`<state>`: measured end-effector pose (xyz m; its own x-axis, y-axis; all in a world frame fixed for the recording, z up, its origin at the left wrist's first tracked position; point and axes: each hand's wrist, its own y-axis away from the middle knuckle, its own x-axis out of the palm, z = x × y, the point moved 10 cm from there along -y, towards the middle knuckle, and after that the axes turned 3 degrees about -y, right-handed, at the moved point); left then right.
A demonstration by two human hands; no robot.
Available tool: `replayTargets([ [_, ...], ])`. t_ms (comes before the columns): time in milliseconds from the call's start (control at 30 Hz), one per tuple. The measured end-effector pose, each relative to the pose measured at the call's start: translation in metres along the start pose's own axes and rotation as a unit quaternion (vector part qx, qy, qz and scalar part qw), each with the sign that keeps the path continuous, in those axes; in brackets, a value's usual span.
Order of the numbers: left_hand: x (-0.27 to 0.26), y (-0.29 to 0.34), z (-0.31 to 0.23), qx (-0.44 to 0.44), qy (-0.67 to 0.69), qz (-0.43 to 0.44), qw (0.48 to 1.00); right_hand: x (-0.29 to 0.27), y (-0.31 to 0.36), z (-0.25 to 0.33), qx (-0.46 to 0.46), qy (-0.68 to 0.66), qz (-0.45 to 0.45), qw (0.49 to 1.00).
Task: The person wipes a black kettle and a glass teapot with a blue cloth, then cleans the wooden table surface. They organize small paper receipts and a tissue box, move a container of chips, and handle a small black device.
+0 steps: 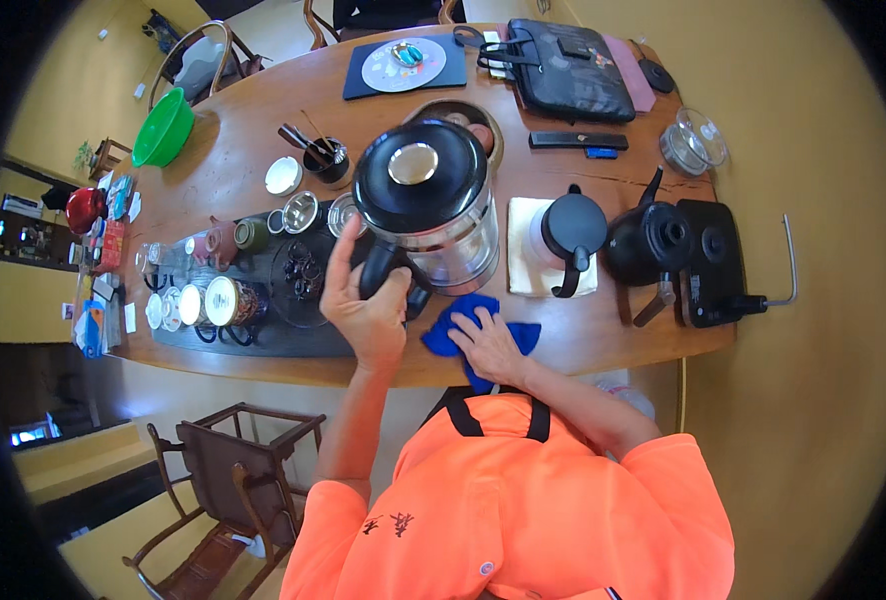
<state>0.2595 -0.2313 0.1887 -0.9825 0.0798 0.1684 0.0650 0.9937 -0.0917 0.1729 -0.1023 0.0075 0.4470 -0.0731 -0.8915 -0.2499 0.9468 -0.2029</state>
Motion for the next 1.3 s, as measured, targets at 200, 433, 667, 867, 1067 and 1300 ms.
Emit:
replayTargets([
  [200, -0.001, 0.018, 0.043, 0.011, 0.0, -0.035, 0.999, -0.032, 0.066, -0.013, -0.034, -0.042, 0.068, 0.996],
  [433, 0.015, 0.032, 0.068, 0.063, -0.072, -0.055, 0.994, -0.055, 0.134, -0.059, 0.07, -0.041, 0.082, 0.993],
  [667, 0.018, 0.04, 0.093, 0.075, -0.072, -0.096, 0.99, -0.076, 0.171, -0.088, 0.132, -0.034, 0.083, 0.987],
  [867, 0.015, 0.048, 0.096, 0.14, -0.117, -0.146, 0.972, -0.078, 0.183, -0.096, 0.13, -0.032, 0.065, 0.989],
  [1067, 0.017, 0.056, 0.105, 0.176, -0.159, -0.156, 0.959, -0.085, 0.187, -0.109, 0.148, -0.014, 0.025, 0.989],
  [1300, 0.007, 0.058, 0.121, 0.082, -0.181, -0.155, 0.968, -0.089, 0.187, -0.114, 0.111, -0.016, 0.036, 0.993],
])
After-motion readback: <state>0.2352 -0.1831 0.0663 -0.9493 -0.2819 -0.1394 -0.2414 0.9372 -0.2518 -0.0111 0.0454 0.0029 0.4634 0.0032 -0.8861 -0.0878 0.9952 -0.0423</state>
